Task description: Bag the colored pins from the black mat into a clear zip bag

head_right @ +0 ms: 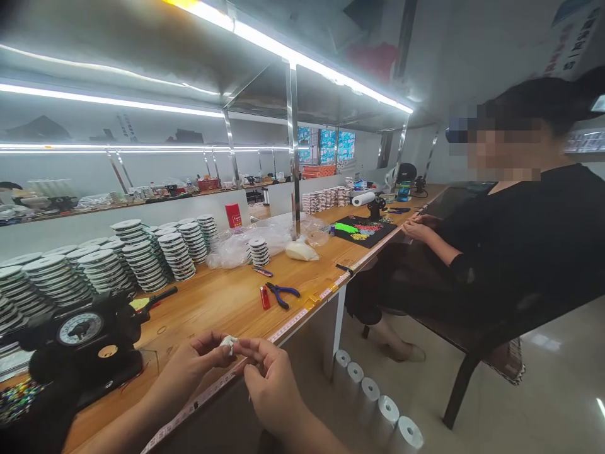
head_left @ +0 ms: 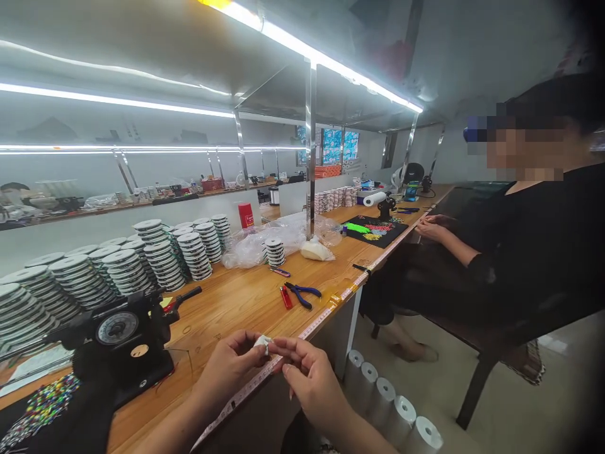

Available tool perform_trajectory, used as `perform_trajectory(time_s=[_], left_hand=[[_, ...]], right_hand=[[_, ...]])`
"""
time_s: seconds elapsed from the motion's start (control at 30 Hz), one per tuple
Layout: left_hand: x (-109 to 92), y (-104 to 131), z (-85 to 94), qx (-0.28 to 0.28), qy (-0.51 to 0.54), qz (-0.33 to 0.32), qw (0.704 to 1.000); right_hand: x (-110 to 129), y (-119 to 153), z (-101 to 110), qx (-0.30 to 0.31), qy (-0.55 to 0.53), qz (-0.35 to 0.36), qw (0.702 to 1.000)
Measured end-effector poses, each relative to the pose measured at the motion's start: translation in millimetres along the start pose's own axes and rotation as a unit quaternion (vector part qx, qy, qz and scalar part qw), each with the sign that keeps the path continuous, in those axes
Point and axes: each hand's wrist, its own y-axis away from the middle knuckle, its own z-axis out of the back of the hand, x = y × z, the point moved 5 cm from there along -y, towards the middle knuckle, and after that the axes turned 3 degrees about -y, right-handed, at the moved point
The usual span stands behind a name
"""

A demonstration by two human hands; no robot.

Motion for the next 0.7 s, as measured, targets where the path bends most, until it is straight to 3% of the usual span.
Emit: perform_trajectory(time_s=[0.13, 0.33, 0.57, 0.7], left_hand=[[0.7, 2.3, 5.1, -0.062, -0.012, -0.014, 0.998], [20.9, 2.4, 4.1, -0.041, 0.219, 0.084, 0.971], [27.3, 8.2, -2.5, 0.007, 0.282, 0.069, 0.957], [26.5, 16.5, -3.6, -0.006, 0.279, 0.075, 0.957]], right_hand=[[-3.6, 2.7, 0.1, -0.023, -0.026, 0.01, 0.999], [-6.4, -1.9, 3.9, -0.04, -0.085, -0.002, 0.996], [0.4, -6.7, -4.4, -0.056, 0.122, 0.07, 0.989], [3.8, -9.2, -14.0, -0.023, 0.181, 0.082, 0.98]])
